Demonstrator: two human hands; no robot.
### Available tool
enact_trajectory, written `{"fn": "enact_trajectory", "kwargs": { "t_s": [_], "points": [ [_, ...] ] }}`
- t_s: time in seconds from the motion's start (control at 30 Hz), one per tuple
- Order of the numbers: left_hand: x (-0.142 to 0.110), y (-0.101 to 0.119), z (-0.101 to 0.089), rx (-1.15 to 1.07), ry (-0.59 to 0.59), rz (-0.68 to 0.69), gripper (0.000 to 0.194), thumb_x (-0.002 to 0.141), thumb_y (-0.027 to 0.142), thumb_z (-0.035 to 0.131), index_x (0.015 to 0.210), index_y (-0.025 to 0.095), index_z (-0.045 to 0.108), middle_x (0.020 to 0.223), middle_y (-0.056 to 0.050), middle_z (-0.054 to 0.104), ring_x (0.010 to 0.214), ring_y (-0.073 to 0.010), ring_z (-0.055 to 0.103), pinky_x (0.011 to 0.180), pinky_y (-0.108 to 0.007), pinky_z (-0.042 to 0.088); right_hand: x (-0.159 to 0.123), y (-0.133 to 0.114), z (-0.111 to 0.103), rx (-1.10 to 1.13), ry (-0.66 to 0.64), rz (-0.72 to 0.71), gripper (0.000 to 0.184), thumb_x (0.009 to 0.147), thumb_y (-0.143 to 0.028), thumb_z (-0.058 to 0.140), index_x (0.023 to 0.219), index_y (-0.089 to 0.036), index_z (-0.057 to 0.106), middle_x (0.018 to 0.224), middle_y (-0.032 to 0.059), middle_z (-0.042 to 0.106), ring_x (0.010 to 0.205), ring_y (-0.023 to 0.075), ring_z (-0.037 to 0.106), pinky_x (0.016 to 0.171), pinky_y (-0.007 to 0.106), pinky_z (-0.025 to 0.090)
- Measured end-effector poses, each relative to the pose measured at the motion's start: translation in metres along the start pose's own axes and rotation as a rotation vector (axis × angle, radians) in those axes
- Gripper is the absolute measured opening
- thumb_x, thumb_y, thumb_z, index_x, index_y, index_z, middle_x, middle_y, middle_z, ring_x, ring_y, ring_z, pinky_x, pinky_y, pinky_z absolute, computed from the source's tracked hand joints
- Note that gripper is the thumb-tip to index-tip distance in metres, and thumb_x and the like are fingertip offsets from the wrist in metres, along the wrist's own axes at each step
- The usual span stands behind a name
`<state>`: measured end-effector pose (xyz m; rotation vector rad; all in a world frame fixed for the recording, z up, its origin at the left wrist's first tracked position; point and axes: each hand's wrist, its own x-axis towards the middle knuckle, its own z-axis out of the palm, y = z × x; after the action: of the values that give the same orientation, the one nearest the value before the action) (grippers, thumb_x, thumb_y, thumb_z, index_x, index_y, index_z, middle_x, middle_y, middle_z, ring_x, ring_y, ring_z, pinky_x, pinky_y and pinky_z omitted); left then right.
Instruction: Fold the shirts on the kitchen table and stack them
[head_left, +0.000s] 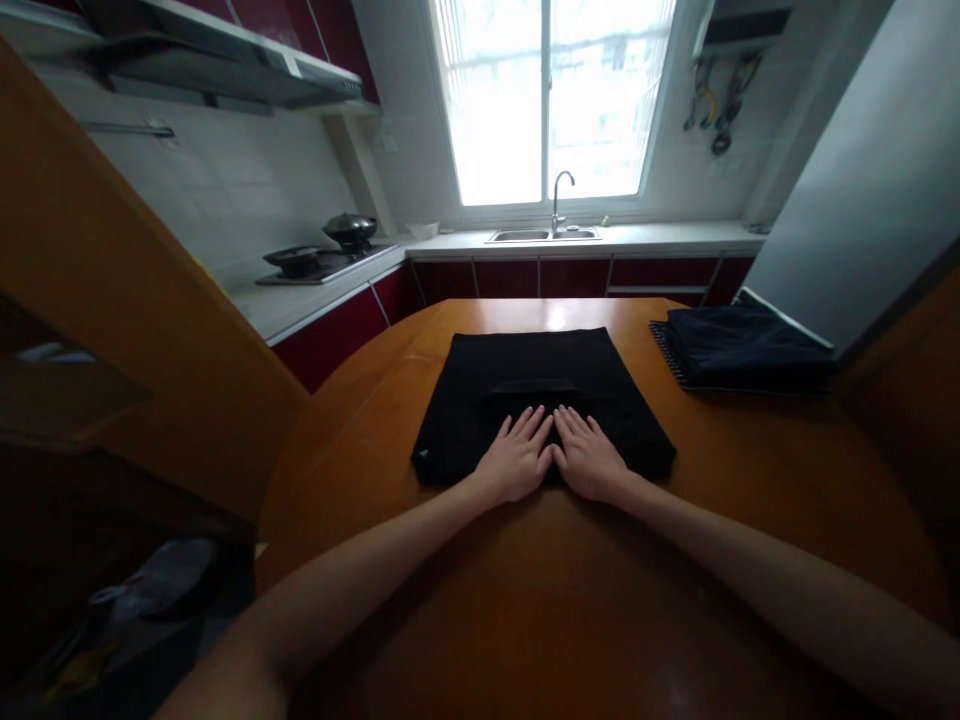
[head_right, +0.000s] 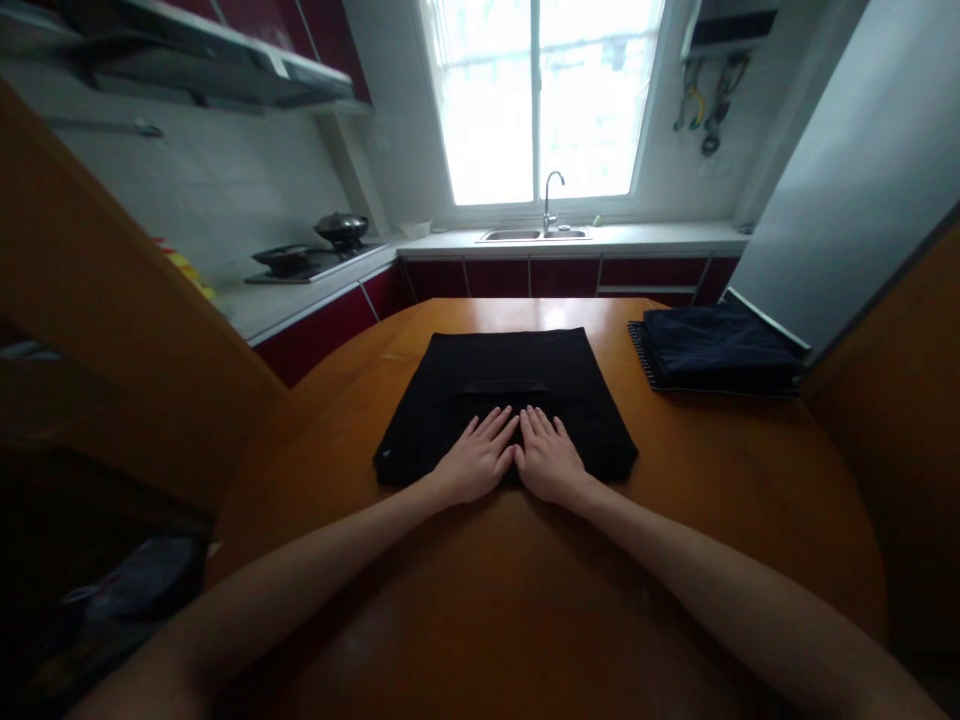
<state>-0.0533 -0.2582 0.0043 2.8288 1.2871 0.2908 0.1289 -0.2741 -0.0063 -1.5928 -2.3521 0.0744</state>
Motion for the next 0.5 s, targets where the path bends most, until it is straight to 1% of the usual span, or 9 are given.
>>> {"fn": "enact_trajectory", "kwargs": {
  "t_s": [0.1, 0.17, 0.27, 0.33, 0.43, 0.5],
  "points": [
    [-0.01, -0.008, -0.008, -0.01, -0.013, -0.04, 0.066, 0.105, 0.057, 0.026, 0.16, 0.022, 0.026, 0.166, -0.012, 0.019, 0.154, -0.0316, 0.016, 0.119, -0.057, 0.02, -0.007, 0.018, -0.008, -0.028, -0.033, 0.045, 0.068, 0.1, -0.05, 0.034, 0.154, -0.009, 0.038, 0.162, 0.0181, 0.029, 0.151, 0.0288, 0.025, 0.121, 0.051, 0.02],
    [-0.022, -0.018, -0.012, -0.004, -0.022, -0.07, 0.069, 0.103, 0.063, 0.028, 0.16, 0.023, 0.026, 0.166, -0.012, 0.02, 0.153, -0.0327, 0.017, 0.119, -0.058, 0.019, -0.015, 0.034, -0.013, -0.057, -0.029, 0.063, 0.07, 0.101, -0.054, 0.031, 0.153, -0.008, 0.039, 0.162, 0.0187, 0.03, 0.152, 0.0285, 0.023, 0.122, 0.051, 0.019],
    [-0.045, -0.038, -0.018, 0.032, -0.01, -0.13, 0.07, 0.102, 0.064, 0.029, 0.158, 0.022, 0.03, 0.164, -0.012, 0.025, 0.153, -0.0318, 0.019, 0.12, -0.057, 0.015, -0.031, 0.06, -0.019, -0.095, -0.002, 0.101, 0.07, 0.101, -0.055, 0.03, 0.153, -0.009, 0.039, 0.162, 0.0179, 0.03, 0.152, 0.0286, 0.021, 0.122, 0.052, 0.017],
    [-0.062, -0.051, -0.021, 0.06, 0.004, -0.178, 0.068, 0.103, 0.061, 0.028, 0.157, 0.021, 0.034, 0.164, -0.012, 0.028, 0.153, -0.03, 0.019, 0.122, -0.054, 0.013, -0.041, 0.074, -0.021, -0.099, 0.017, 0.137, 0.07, 0.101, -0.055, 0.029, 0.154, -0.011, 0.038, 0.163, 0.0163, 0.029, 0.152, 0.0286, 0.02, 0.122, 0.052, 0.018],
    [-0.086, -0.069, -0.023, 0.101, 0.011, -0.256, 0.068, 0.104, 0.06, 0.025, 0.157, 0.018, 0.033, 0.164, -0.012, 0.027, 0.153, -0.0286, 0.019, 0.122, -0.052, 0.017, -0.051, 0.089, -0.021, -0.09, 0.02, 0.174, 0.071, 0.101, -0.055, 0.028, 0.157, -0.011, 0.032, 0.164, 0.0159, 0.026, 0.152, 0.0273, 0.022, 0.121, 0.05, 0.022],
    [-0.097, -0.078, -0.025, 0.131, 0.0, -0.309, 0.07, 0.104, 0.059, 0.024, 0.158, 0.015, 0.03, 0.164, -0.013, 0.025, 0.153, -0.0284, 0.02, 0.121, -0.051, 0.021, -0.054, 0.093, -0.022, -0.09, -0.001, 0.188, 0.072, 0.101, -0.055, 0.027, 0.158, -0.011, 0.029, 0.164, 0.0157, 0.025, 0.152, 0.0265, 0.022, 0.121, 0.049, 0.022]
  ]
}}
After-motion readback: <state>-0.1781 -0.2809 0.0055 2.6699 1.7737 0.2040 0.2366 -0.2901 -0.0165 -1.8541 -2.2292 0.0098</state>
